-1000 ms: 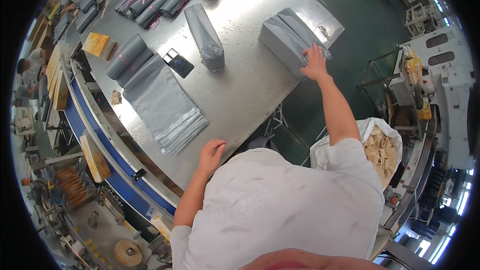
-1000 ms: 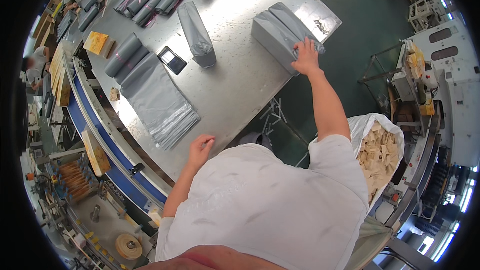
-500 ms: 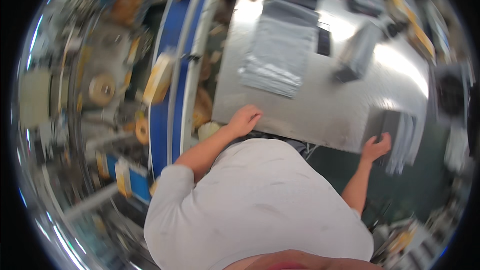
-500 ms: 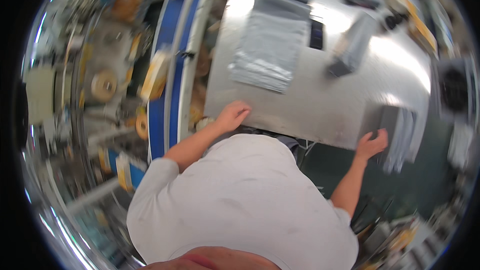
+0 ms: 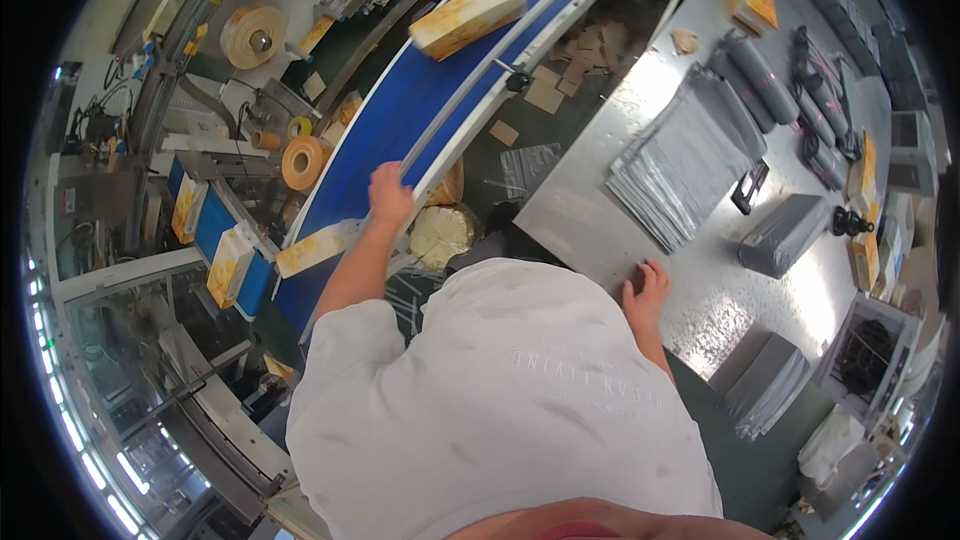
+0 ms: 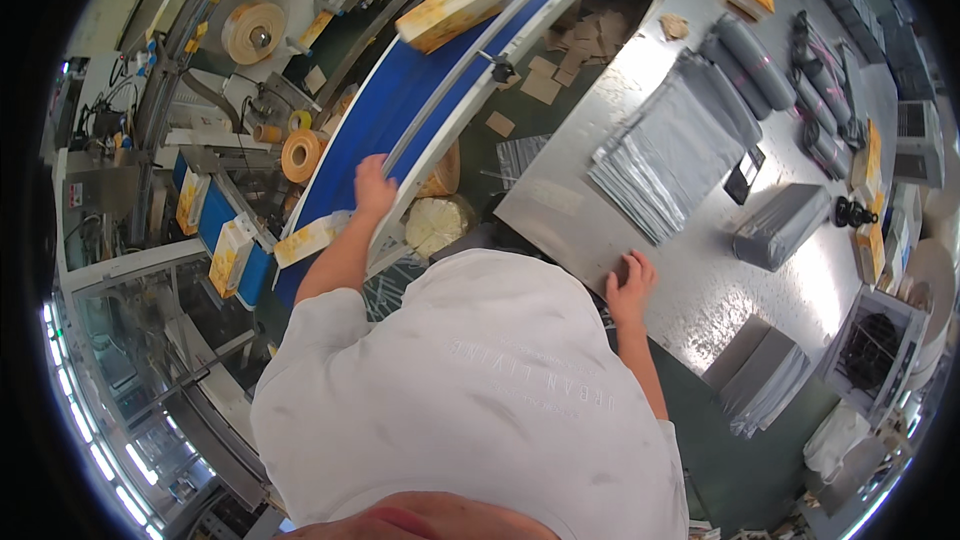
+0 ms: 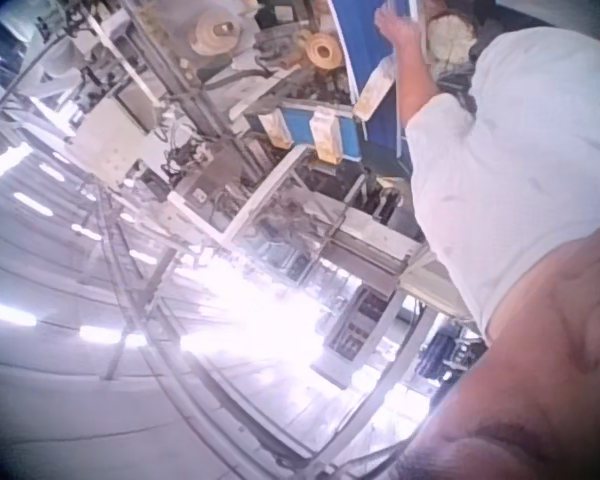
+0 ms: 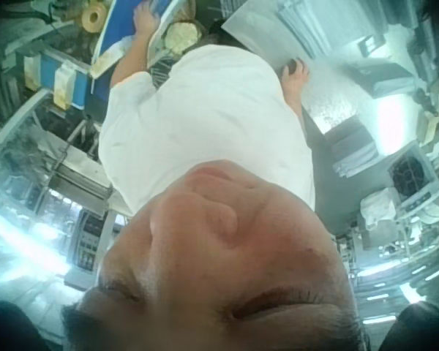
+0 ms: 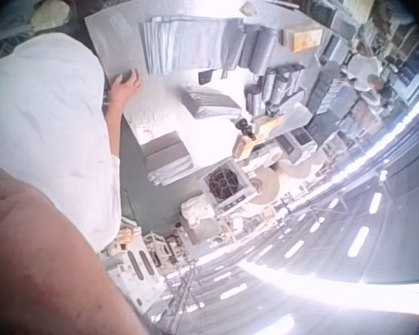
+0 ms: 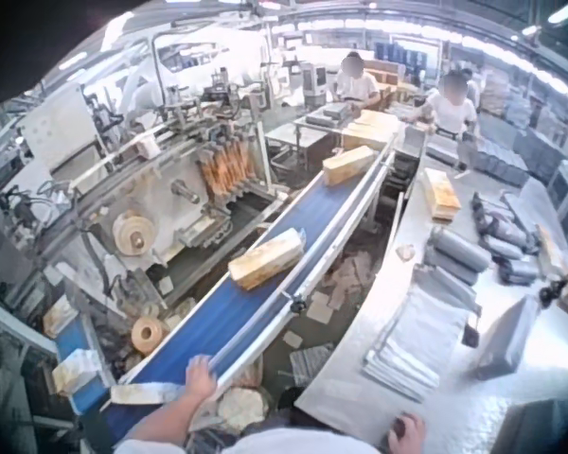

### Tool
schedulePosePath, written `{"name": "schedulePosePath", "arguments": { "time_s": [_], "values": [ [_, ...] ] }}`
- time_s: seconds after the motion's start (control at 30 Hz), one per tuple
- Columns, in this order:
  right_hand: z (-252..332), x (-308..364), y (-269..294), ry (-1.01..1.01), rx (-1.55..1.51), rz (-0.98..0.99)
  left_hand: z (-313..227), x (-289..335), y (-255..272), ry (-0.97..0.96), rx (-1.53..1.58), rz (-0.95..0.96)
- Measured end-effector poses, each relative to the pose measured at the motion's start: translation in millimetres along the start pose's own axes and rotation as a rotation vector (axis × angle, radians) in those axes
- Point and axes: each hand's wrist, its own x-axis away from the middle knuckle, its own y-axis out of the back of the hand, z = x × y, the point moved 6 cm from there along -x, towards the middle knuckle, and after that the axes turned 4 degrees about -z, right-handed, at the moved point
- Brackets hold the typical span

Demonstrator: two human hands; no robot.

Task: The person picks up books from a moving conveyor belt and places them into grey poly mailer bags on a metal table. They fold the top of the bags to seal them and stack the finished packages.

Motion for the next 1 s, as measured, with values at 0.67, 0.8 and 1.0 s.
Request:
{"name": "schedulePosePath", "arguments": {
  "time_s": [0.67, 0.8, 1.0],
  "values": [
    [-11.2, -25.2, -8.1, -0.426, -0.155, 0.019, 38.8, -158.5, 56.5, -0.079, 0.026, -0.036],
    [10.5, -48.7, 2.4, -0.404, -0.446, -0.063, -144.4, -200.9, 121.1, -0.215, 0.702, 0.129],
    [57.9, -101.9, 45.9, -0.095, -0.705, -0.365, -421.2, -81.6, 1.9, -0.304, 1.042, 0.926]
  ]
}}
